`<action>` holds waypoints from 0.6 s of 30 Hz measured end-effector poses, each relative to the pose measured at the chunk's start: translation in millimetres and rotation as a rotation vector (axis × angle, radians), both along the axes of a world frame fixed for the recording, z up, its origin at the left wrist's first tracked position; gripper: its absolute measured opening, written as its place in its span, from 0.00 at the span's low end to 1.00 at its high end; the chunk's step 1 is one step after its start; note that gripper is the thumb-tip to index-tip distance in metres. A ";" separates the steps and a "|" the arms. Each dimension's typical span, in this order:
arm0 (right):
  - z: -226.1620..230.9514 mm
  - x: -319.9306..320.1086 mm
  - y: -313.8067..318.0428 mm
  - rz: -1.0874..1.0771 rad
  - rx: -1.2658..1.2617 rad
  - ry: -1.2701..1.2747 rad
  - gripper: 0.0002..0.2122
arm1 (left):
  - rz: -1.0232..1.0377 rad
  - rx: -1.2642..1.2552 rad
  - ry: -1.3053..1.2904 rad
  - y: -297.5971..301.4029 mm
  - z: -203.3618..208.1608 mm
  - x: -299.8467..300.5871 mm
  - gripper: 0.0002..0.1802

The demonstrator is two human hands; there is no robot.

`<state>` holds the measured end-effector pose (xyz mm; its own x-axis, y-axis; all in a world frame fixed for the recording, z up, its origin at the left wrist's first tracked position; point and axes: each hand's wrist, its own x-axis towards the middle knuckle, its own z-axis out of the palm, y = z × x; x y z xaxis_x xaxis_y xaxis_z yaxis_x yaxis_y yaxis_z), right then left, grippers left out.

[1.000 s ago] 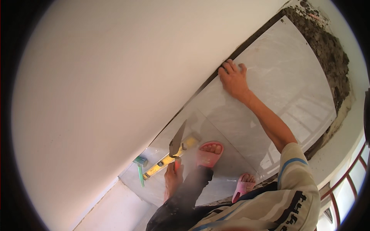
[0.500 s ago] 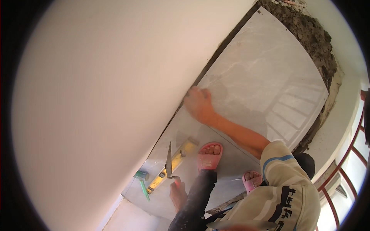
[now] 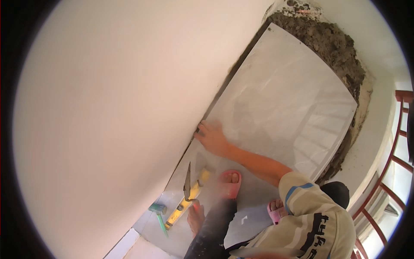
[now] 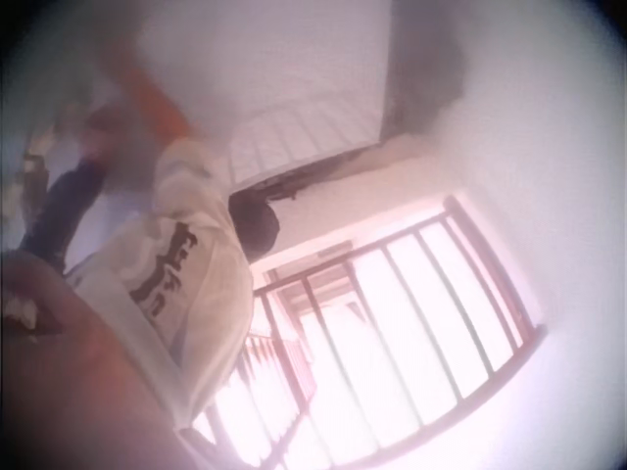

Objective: Apply mortar and lay a floor tile in a corner area, then level it with a mallet.

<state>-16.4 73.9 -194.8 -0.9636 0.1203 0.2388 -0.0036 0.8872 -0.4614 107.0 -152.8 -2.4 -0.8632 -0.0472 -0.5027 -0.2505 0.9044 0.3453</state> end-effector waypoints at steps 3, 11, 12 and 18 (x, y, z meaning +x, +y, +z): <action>-2.1 -2.9 5.4 0.019 0.000 0.006 0.12 | -0.016 -0.026 -0.076 2.7 -0.2 -13.8 0.20; 4.1 -24.9 128.3 0.215 0.184 0.062 0.08 | -0.103 0.002 -0.070 -18.1 -12.6 -24.4 0.20; 12.4 -31.5 134.9 0.211 0.182 0.063 0.08 | -0.175 -0.016 -0.043 -23.1 -15.6 -25.1 0.20; 16.1 -31.4 145.4 0.240 0.058 -0.112 0.04 | -0.146 -0.058 -0.107 -19.5 -18.9 -44.1 0.19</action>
